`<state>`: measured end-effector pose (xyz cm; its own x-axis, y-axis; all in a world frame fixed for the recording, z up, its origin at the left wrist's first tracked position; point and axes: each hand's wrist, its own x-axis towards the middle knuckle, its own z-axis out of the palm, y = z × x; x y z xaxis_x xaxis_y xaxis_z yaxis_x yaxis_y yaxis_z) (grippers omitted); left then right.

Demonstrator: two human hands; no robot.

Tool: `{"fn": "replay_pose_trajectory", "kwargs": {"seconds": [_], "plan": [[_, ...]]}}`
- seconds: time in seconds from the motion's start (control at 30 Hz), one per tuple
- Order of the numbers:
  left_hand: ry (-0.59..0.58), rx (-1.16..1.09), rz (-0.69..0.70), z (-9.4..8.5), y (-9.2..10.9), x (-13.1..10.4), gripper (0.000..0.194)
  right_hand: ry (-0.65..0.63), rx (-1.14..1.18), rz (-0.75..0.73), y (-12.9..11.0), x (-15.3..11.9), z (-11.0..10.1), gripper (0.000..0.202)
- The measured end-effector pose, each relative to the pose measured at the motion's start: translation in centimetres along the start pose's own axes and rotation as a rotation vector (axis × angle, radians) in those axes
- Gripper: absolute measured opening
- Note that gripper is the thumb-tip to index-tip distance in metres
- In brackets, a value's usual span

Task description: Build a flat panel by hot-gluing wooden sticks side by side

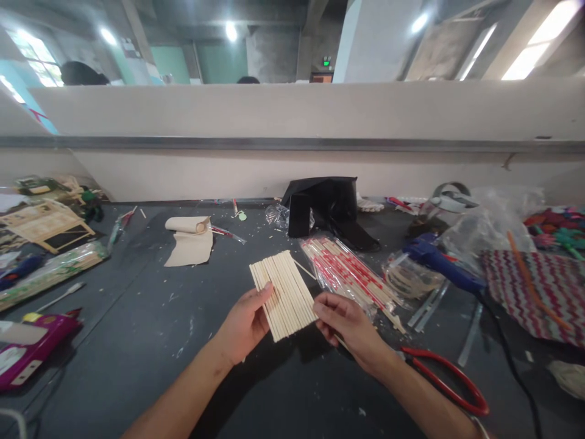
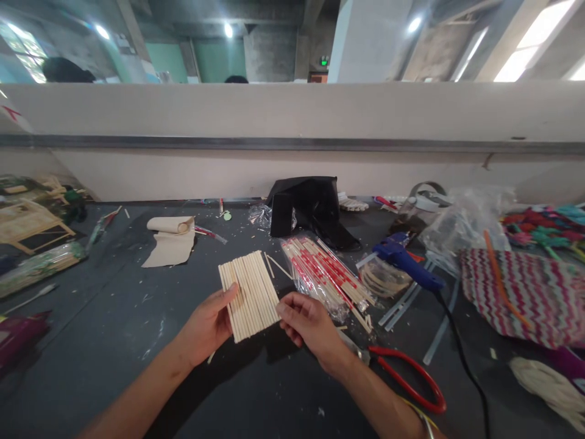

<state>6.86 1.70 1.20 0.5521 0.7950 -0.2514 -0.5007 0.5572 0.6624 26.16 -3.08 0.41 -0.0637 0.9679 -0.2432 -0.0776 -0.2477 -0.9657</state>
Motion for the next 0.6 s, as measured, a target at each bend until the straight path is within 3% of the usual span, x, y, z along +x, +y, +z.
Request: {"fn": "replay_pose_trajectory", "kwargs": {"seconds": [0.2, 0.3, 0.43, 0.6], "plan": [[-0.054, 0.024, -0.001, 0.5, 0.2, -0.2, 0.034, -0.004, -0.151, -0.089, -0.4, -0.4, 0.2, 0.034], [-0.086, 0.054, 0.072, 0.8, 0.4, -0.3, 0.033, 0.066, -0.365, -0.326, -0.8, -0.8, 0.4, 0.025], [-0.060, 0.143, 0.177, 0.8, 0.1, -0.1, 0.029, 0.254, -0.671, -0.681, -0.7, -1.3, 0.6, 0.015], [0.034, 0.108, 0.172, 0.4, -0.4, 0.1, 0.029, 0.446, -0.973, -0.916, -0.4, -1.4, 0.7, 0.012]]}}
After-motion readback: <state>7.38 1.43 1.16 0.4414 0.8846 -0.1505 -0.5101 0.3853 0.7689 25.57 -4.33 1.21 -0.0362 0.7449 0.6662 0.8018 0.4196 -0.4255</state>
